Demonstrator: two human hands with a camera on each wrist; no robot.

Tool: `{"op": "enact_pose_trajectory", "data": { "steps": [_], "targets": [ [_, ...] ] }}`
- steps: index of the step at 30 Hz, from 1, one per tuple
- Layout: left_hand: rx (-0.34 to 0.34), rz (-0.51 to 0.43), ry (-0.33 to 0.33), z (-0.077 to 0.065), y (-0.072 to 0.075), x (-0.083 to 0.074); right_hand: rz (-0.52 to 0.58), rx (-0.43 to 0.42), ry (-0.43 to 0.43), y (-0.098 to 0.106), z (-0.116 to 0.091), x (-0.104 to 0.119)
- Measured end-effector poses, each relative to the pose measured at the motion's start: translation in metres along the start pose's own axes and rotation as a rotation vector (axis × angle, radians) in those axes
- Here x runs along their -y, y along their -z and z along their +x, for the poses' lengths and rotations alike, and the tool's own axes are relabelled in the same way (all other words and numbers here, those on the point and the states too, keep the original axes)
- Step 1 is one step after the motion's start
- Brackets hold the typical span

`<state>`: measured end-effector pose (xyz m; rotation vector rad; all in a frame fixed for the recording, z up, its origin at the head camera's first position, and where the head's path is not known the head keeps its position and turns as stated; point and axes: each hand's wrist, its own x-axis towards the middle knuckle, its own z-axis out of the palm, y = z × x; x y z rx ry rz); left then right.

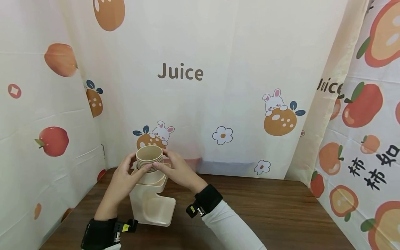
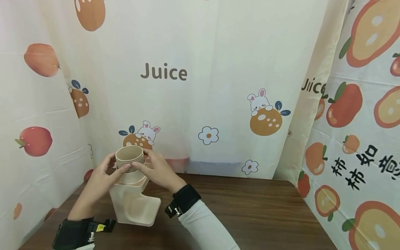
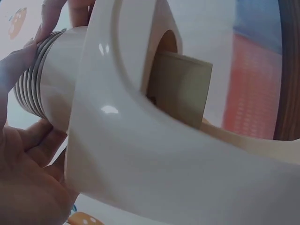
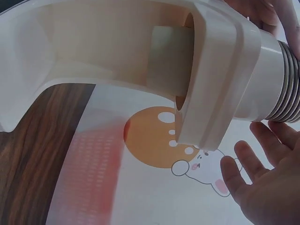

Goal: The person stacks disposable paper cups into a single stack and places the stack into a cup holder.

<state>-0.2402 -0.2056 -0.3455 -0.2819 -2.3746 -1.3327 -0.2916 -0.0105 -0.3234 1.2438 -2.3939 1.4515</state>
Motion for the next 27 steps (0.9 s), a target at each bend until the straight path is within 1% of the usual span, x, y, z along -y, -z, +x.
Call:
{"op": "enact_pose_trajectory", "data": {
  "steps": [1, 4, 8, 16, 21, 27],
  "targets": [
    [0.004, -0.006, -0.002, 0.000, 0.000, 0.000, -0.002, 0.001, -0.007, 0.000, 0.000, -0.001],
    [0.013, -0.017, -0.003, -0.001, -0.002, 0.001, -0.028, -0.011, -0.022, -0.005, 0.002, -0.018],
    [0.023, 0.006, -0.004, -0.003, -0.002, 0.000, -0.066, -0.034, -0.036, -0.007, 0.001, -0.020],
    [0.033, 0.036, -0.005, -0.011, -0.003, 0.002, -0.049, -0.026, -0.062, -0.012, -0.004, -0.024],
    [0.040, 0.049, -0.017, -0.013, -0.004, 0.006, -0.057, -0.035, -0.045, -0.018, -0.007, -0.028],
    [0.058, 0.032, 0.009, -0.013, -0.005, 0.004, -0.052, -0.050, -0.035, -0.020, -0.007, -0.029]
  ]
}}
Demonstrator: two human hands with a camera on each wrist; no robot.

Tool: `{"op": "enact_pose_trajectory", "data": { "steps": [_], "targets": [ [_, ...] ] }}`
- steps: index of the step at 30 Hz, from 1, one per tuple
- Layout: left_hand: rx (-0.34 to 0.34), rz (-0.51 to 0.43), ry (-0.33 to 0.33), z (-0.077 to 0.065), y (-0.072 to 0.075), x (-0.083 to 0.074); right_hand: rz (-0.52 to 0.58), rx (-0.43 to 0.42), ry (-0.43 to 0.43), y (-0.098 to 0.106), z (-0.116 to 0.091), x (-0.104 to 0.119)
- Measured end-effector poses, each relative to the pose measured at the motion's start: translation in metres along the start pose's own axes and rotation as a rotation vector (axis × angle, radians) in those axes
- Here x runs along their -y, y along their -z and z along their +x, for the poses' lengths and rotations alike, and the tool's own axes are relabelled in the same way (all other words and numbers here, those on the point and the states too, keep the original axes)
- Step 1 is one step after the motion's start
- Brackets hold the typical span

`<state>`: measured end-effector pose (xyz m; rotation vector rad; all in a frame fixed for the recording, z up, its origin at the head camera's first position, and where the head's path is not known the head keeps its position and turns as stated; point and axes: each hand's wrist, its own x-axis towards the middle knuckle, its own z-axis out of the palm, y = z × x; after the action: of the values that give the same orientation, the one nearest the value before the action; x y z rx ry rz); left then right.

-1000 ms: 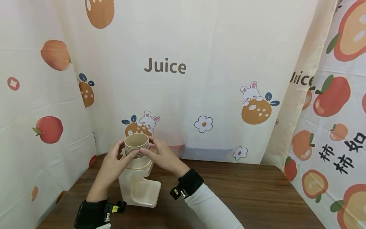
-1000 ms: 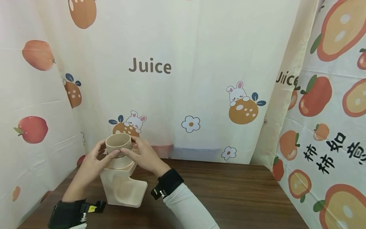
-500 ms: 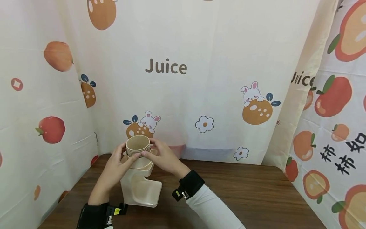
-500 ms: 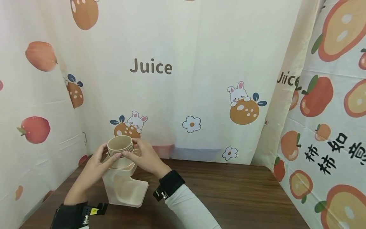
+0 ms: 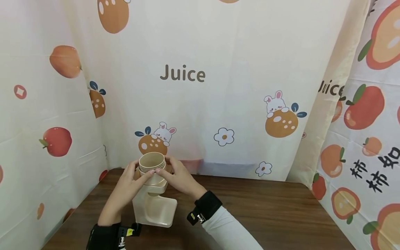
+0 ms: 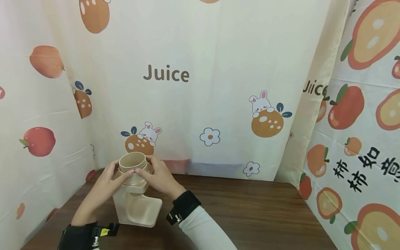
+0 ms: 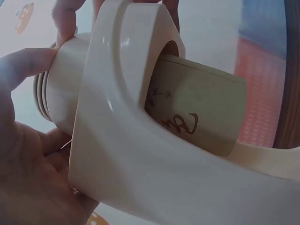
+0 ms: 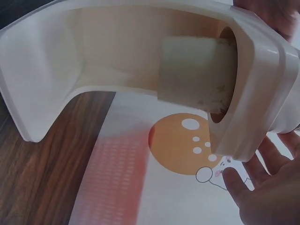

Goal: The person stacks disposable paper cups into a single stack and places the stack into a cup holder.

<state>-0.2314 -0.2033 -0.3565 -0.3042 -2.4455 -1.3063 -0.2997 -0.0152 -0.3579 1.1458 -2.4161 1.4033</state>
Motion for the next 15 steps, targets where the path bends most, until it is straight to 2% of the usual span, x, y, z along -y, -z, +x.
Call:
{"op": "enact_pose_trajectory", "data": {
  "steps": [5, 12, 15],
  "targets": [
    [0.009, -0.001, 0.022, 0.0004, 0.0014, -0.0024, -0.020, -0.011, 0.009, -0.0006, 0.0011, 0.0012],
    [0.025, 0.061, 0.017, -0.0028, 0.0040, -0.0047, -0.039, -0.026, 0.018, -0.0051, -0.0001, -0.0024],
    [0.007, 0.105, 0.017, -0.0045, 0.0035, -0.0051, -0.014, -0.039, 0.001, -0.0072, -0.0020, -0.0036]
  ]
}}
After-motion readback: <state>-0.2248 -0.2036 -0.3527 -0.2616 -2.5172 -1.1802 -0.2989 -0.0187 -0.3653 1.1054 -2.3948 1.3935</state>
